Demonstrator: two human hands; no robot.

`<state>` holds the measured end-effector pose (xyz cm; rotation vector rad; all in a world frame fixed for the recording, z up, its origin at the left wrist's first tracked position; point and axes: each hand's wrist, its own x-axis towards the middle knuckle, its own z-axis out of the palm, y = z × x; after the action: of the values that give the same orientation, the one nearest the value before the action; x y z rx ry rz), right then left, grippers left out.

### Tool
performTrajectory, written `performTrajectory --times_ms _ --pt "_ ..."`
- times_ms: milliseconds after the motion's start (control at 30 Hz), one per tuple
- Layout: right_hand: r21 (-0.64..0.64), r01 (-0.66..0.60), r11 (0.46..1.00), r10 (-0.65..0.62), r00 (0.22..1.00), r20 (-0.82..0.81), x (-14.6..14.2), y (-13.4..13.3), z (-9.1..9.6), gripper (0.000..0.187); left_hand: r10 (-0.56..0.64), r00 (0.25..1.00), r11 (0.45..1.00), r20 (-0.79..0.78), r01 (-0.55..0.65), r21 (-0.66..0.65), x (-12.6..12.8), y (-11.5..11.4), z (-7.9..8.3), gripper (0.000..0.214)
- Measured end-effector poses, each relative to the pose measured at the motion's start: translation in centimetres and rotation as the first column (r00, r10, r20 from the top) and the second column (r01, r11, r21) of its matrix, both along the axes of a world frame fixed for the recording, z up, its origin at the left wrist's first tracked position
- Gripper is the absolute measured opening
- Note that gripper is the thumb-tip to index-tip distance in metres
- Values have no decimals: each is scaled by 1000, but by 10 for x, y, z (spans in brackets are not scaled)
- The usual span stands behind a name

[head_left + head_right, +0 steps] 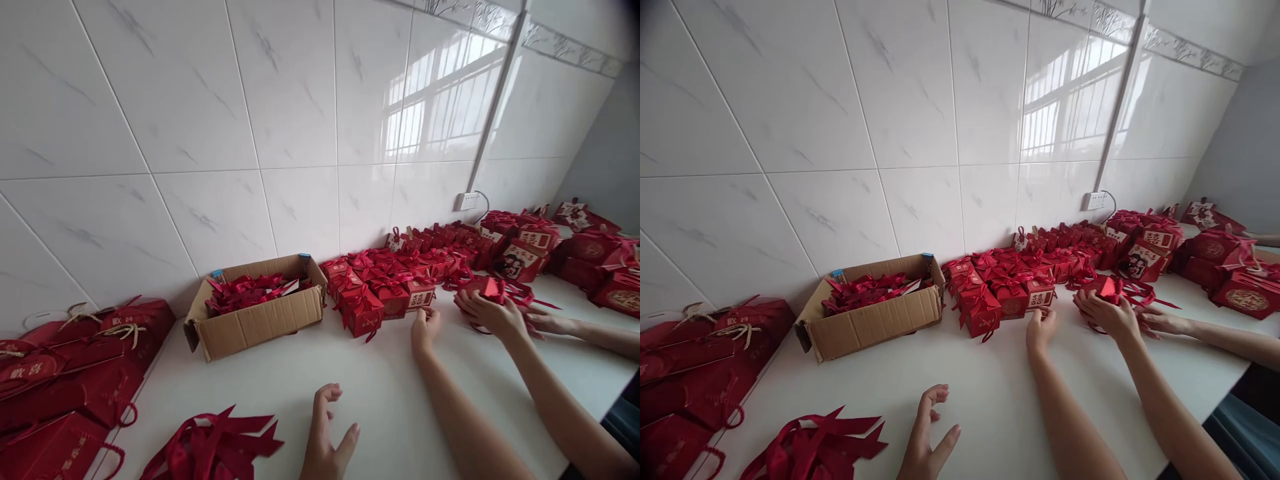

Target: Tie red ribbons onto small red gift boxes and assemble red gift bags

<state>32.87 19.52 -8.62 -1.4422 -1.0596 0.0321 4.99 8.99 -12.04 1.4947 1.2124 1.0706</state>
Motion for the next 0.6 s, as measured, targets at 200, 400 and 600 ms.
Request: performTrajectory --times_ms 200,400,600 --pt "-88 -382 920 391 913 117 -139 -28 -34 38 -187 960 966 207 218 -137 -10 7 -22 30" --pt "-485 -844 228 973 184 137 -166 -61 -30 54 -65 986 952 151 107 -287 -22 -1 -43 33" --pt "-461 -852 249 960 279 4 -155 -55 -40 43 -12 991 925 136 63 -375 -8 4 -39 36"
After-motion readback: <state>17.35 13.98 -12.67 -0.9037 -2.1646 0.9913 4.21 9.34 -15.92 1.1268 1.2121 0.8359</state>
